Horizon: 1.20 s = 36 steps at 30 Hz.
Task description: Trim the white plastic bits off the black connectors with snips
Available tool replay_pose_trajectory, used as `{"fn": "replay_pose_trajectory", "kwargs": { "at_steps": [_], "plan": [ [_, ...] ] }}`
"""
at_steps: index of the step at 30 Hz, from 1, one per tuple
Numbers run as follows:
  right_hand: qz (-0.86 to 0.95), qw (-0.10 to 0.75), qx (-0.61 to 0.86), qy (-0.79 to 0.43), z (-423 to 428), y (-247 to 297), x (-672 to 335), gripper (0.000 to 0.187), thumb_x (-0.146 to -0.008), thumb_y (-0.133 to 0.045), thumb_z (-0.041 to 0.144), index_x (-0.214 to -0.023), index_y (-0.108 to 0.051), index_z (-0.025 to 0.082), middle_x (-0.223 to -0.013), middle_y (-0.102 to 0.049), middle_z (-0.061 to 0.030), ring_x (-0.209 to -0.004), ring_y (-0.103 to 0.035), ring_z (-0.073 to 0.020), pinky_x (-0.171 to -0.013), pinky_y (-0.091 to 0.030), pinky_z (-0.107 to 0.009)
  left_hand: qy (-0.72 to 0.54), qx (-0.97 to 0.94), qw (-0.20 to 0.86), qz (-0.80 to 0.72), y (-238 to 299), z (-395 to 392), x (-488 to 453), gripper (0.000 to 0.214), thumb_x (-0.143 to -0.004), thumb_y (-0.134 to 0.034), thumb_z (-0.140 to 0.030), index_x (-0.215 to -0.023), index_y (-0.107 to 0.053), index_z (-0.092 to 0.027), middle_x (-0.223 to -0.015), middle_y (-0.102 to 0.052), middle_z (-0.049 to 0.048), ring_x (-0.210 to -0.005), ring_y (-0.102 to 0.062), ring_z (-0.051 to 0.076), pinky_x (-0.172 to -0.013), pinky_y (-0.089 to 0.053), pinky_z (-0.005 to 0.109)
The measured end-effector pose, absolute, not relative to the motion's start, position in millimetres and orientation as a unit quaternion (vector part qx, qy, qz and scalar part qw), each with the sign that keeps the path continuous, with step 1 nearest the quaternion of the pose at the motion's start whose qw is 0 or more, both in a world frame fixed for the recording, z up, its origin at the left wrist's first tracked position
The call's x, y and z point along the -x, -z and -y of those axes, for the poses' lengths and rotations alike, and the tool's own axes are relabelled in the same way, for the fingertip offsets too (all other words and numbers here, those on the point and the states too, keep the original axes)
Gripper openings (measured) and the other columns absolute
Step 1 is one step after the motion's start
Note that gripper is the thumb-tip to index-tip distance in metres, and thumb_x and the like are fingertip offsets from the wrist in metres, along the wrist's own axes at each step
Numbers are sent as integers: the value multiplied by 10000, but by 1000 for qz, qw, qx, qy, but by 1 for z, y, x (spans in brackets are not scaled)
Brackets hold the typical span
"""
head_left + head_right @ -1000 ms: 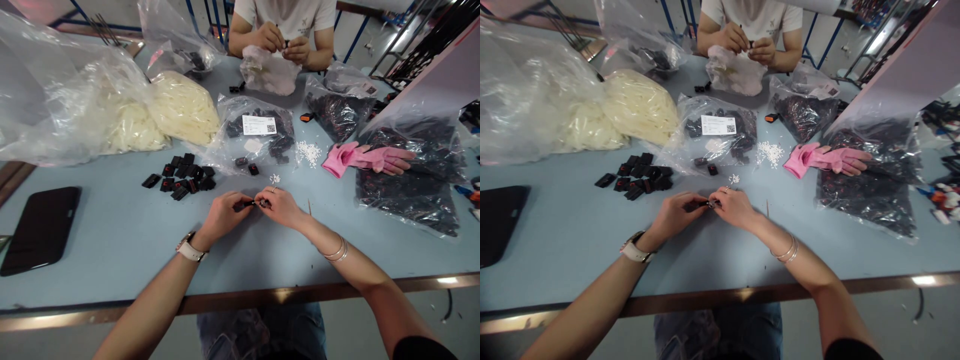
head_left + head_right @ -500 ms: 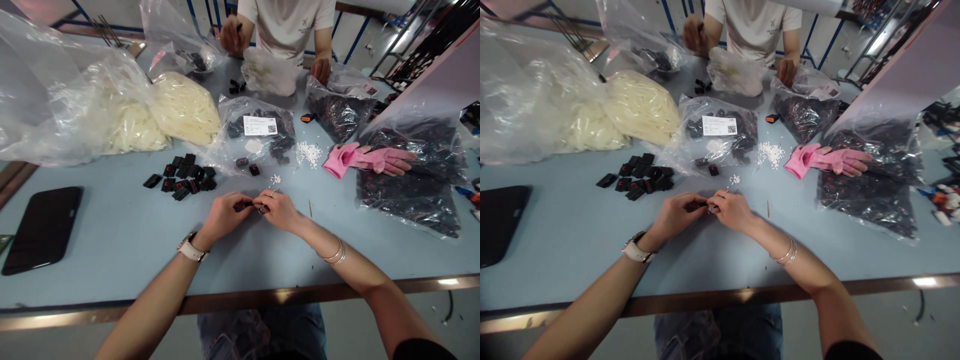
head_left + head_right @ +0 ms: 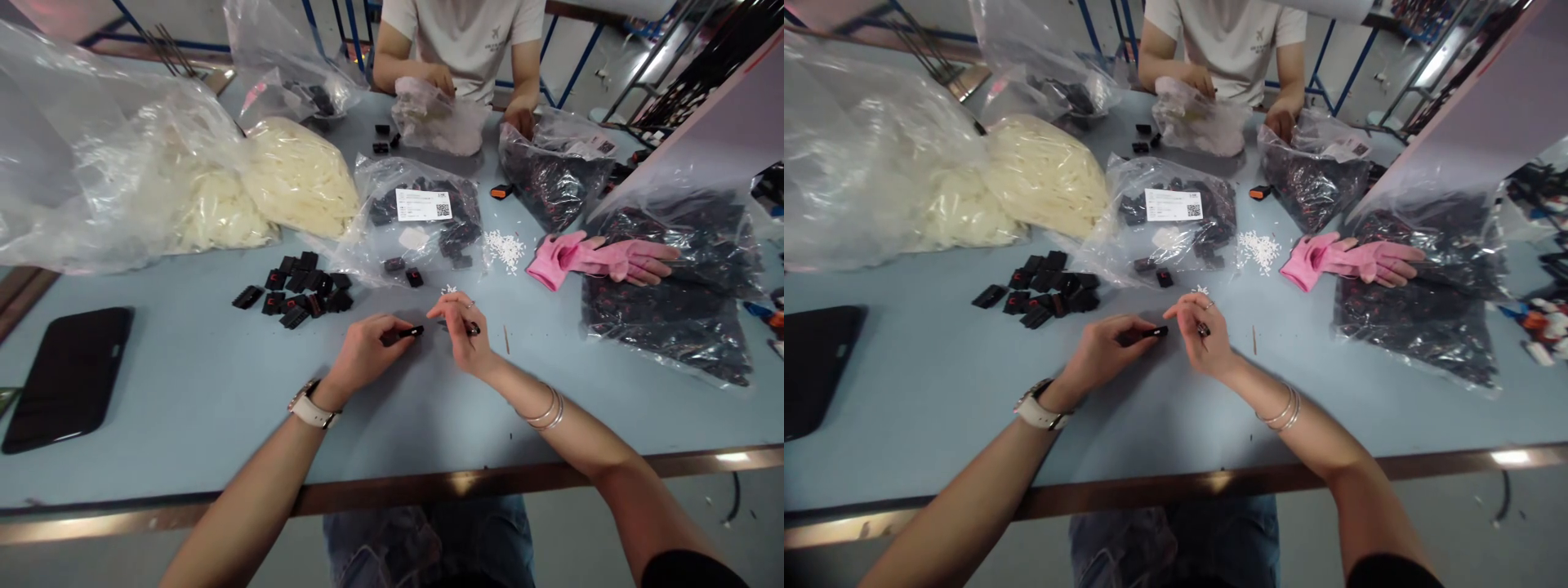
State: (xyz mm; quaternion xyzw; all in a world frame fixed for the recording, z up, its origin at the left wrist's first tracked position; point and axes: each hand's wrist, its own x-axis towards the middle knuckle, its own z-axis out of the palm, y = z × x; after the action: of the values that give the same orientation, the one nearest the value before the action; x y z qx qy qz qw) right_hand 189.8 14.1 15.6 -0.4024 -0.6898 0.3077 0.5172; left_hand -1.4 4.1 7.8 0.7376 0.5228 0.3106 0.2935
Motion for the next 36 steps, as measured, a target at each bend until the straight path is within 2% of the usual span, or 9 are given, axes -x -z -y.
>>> {"fn": "replay_pose_trajectory", "kwargs": {
  "at_steps": [3,6,14,28,36],
  "plan": [
    [683,500,416,-333,-12,-12,-190,571,-974,-278,564,-726,-639,197,-664,-544,-26,-625,-506,-138,-599,-419,-291,-309,-741,291,-520,-8,-5,2,67,-791,-663,-222,-835,-707,-197,-726,-688,3,-624,-579,132,-593,-450,256],
    [667,481,436,-365,-9,-10,-189,535,-962,-315,573,-702,-589,194,-590,-492,6,-544,-455,-113,-540,-374,-266,-309,-745,292,-514,-8,-5,1,63,-797,-660,-218,-836,-705,-198,-725,-686,-2,-628,-577,128,-602,-449,254],
    [665,469,443,-378,-7,-10,-184,395,-954,-398,473,-727,-565,197,-568,-482,24,-531,-472,-109,-528,-377,-250,-315,-739,295,-518,-7,-5,1,53,-788,-664,-214,-822,-699,-193,-709,-672,-5,-620,-565,126,-587,-434,250],
    [702,439,453,-331,-9,-13,-184,382,-951,-391,442,-717,-577,203,-586,-510,20,-555,-472,-108,-588,-401,-247,-316,-739,290,-520,-6,-4,1,47,-787,-658,-224,-811,-690,-199,-707,-666,0,-625,-575,139,-590,-438,264],
    [718,417,452,-327,-8,-21,-181,352,-945,-381,412,-671,-498,222,-596,-500,16,-553,-458,-113,-576,-386,-243,-317,-737,294,-520,-8,-3,1,69,-791,-648,-248,-806,-694,-199,-719,-679,10,-633,-586,141,-593,-447,262]
  ]
}}
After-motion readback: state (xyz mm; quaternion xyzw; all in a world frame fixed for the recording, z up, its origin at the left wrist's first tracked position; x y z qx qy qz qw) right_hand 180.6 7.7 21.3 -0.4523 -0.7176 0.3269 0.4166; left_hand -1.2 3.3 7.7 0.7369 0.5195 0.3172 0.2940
